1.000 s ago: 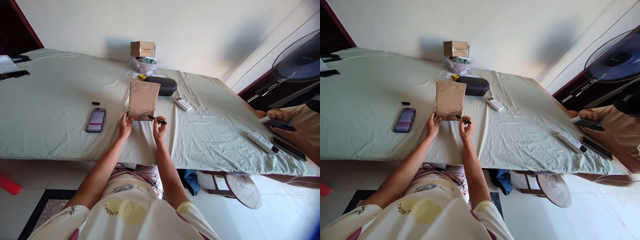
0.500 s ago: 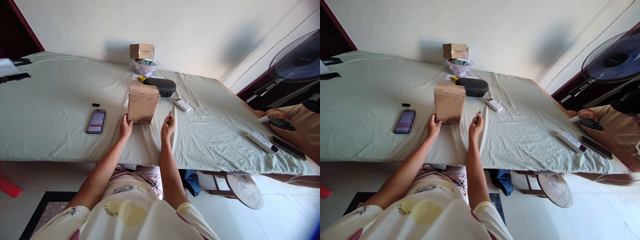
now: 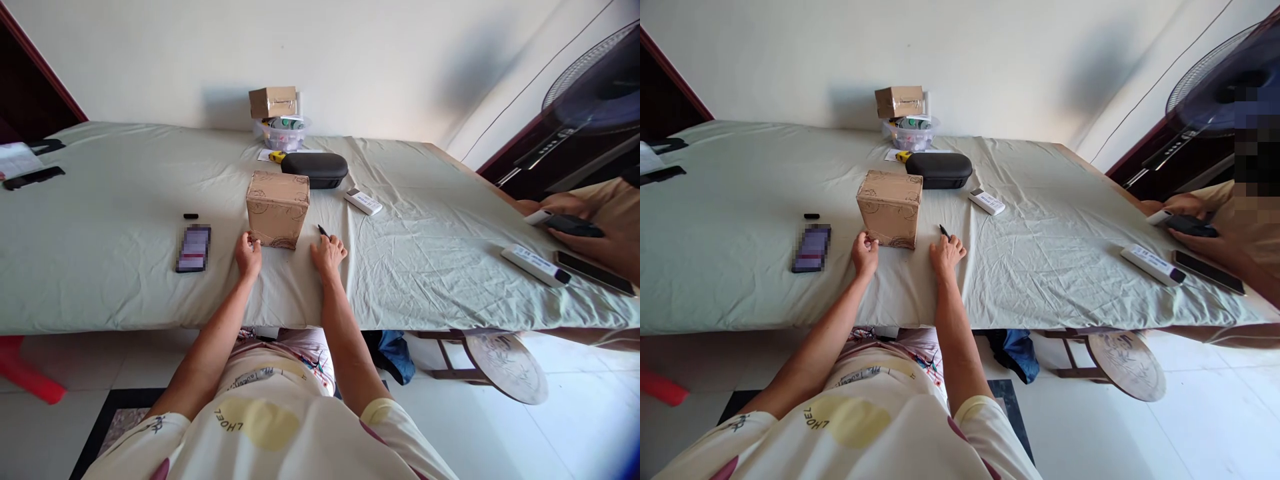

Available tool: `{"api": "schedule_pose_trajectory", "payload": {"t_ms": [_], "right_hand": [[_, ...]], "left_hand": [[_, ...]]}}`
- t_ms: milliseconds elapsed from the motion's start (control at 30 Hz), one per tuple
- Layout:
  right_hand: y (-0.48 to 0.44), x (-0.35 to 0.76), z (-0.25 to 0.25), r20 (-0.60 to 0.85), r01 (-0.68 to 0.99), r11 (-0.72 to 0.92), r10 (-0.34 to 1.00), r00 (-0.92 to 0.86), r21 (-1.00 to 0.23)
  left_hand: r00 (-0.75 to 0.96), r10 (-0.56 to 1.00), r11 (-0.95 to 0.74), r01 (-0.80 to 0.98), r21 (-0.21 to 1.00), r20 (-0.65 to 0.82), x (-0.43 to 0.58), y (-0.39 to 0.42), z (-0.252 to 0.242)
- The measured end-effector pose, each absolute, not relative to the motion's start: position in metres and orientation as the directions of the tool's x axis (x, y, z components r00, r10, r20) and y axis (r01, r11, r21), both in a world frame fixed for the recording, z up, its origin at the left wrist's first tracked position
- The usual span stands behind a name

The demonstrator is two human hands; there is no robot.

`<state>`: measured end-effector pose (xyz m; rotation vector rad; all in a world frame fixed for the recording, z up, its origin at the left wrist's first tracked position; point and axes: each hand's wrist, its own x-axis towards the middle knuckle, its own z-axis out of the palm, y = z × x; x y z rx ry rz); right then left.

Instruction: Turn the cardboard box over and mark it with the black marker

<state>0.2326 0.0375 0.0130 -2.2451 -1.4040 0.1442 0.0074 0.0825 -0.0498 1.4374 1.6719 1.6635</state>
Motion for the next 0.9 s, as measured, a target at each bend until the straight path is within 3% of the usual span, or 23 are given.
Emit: {"api": "schedule_pose_trajectory", "payload": {"t_ms": [167,367,500,600,700,800,900], "right_hand": [[0.040,0.225,0.017,0.267,0.814,-0.226,0.869,0.417,-0.535],[0.045,0.211,0.012,0.267,0.783,-0.053,0.924,0.274,-0.619],[0.049,0.210,0.007,0.303,0.715,-0.006,0.903,0.304,-0.699],[0.053,0.211,0.003,0.326,0.664,0.010,0.876,0.354,-0.748],[0.057,0.210,-0.001,0.346,0.626,0.038,0.859,0.378,-0.779],[0.059,0.208,-0.004,0.337,0.591,0.049,0.858,0.388,-0.806],[0.060,0.208,-0.005,0.321,0.554,0.056,0.861,0.395,-0.831]], "left_hand": [[-0.414,0.839,-0.210,0.352,0.912,0.353,0.007,0.079,-0.045],[-0.451,0.822,-0.234,0.291,0.928,0.349,-0.015,0.069,-0.037],[-0.480,0.804,-0.151,0.406,0.901,0.351,-0.061,0.053,-0.014],[-0.546,0.755,0.109,0.650,0.752,0.362,-0.099,0.036,0.010],[-0.599,0.750,0.394,0.744,0.539,0.279,-0.121,0.020,0.025],[-0.600,0.779,0.507,0.773,0.380,0.181,-0.124,0.010,0.026],[-0.579,0.802,0.521,0.798,0.303,0.148,-0.119,0.009,0.019]]}}
